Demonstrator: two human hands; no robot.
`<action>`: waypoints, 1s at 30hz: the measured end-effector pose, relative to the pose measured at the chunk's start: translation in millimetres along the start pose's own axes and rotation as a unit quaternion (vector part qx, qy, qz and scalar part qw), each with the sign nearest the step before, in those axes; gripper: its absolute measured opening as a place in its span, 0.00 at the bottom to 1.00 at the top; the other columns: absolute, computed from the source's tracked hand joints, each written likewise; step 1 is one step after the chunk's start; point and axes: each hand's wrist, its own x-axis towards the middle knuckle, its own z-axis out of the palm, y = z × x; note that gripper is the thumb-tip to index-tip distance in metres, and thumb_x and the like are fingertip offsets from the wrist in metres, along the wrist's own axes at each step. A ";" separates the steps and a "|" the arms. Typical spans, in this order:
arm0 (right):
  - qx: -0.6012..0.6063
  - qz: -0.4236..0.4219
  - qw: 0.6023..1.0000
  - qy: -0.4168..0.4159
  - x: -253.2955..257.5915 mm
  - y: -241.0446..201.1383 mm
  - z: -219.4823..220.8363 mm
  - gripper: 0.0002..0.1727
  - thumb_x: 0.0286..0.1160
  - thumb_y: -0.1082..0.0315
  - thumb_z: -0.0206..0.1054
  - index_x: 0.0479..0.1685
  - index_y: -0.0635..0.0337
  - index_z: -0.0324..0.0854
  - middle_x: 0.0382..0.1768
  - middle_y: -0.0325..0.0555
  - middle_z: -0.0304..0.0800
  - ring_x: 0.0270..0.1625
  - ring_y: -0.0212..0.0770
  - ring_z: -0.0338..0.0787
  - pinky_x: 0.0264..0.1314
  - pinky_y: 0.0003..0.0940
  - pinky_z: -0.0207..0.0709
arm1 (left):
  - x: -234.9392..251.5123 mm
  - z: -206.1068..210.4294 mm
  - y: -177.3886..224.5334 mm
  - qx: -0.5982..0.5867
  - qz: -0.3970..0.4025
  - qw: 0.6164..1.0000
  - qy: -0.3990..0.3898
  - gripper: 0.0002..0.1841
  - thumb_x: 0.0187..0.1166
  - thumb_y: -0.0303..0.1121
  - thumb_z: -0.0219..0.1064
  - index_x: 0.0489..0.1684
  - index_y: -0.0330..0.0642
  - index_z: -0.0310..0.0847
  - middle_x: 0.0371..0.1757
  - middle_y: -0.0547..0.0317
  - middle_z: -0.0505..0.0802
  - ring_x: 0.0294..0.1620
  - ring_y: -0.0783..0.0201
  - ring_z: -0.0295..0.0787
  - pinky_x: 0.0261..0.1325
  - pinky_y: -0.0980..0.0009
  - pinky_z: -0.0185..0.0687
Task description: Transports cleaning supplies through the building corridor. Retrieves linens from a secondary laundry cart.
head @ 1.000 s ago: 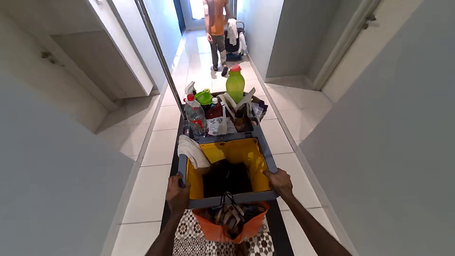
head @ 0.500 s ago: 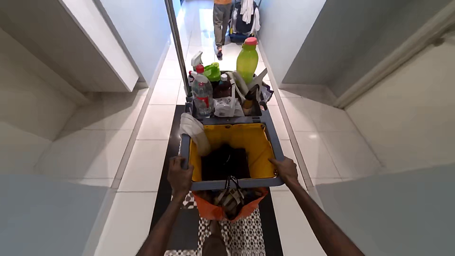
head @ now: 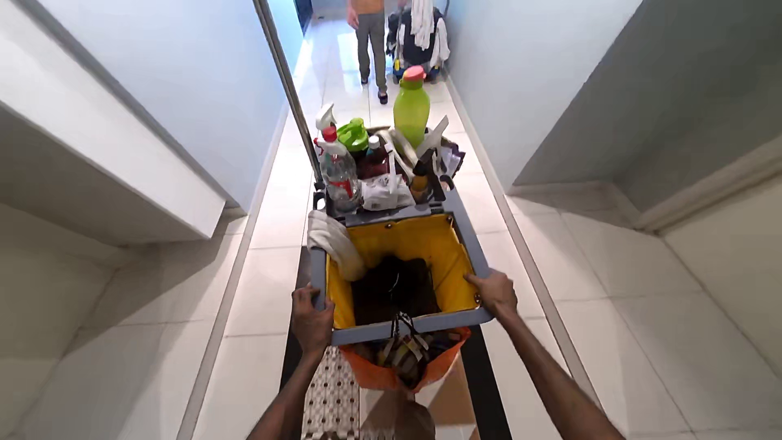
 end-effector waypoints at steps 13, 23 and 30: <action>0.002 -0.012 1.000 0.005 346.9 -321.5 33.7 0.30 0.60 0.36 0.79 0.50 0.51 0.91 0.43 0.54 0.93 0.49 0.56 0.92 0.50 0.64 0.82 | 410.1 210.8 23.2 -0.033 -0.012 0.999 0.020 0.15 0.62 0.32 0.76 0.46 0.36 0.88 0.64 0.42 0.88 0.63 0.46 0.88 0.58 0.47 0.87; -0.018 0.001 1.000 0.010 594.3 -569.1 60.9 0.32 0.59 0.34 0.78 0.51 0.51 0.91 0.46 0.56 0.93 0.53 0.58 0.91 0.52 0.66 0.80 | 722.8 367.3 33.7 -0.050 -0.036 0.998 0.007 0.15 0.60 0.32 0.77 0.45 0.37 0.87 0.69 0.44 0.84 0.63 0.48 0.86 0.54 0.48 0.88; -0.008 -0.016 1.000 -0.004 773.0 -733.1 80.6 0.30 0.59 0.35 0.77 0.50 0.50 0.91 0.45 0.54 0.93 0.52 0.57 0.91 0.51 0.66 0.80 | 935.9 478.0 38.0 -0.083 -0.037 0.996 0.011 0.15 0.62 0.32 0.75 0.46 0.36 0.86 0.69 0.43 0.84 0.66 0.48 0.84 0.59 0.48 0.85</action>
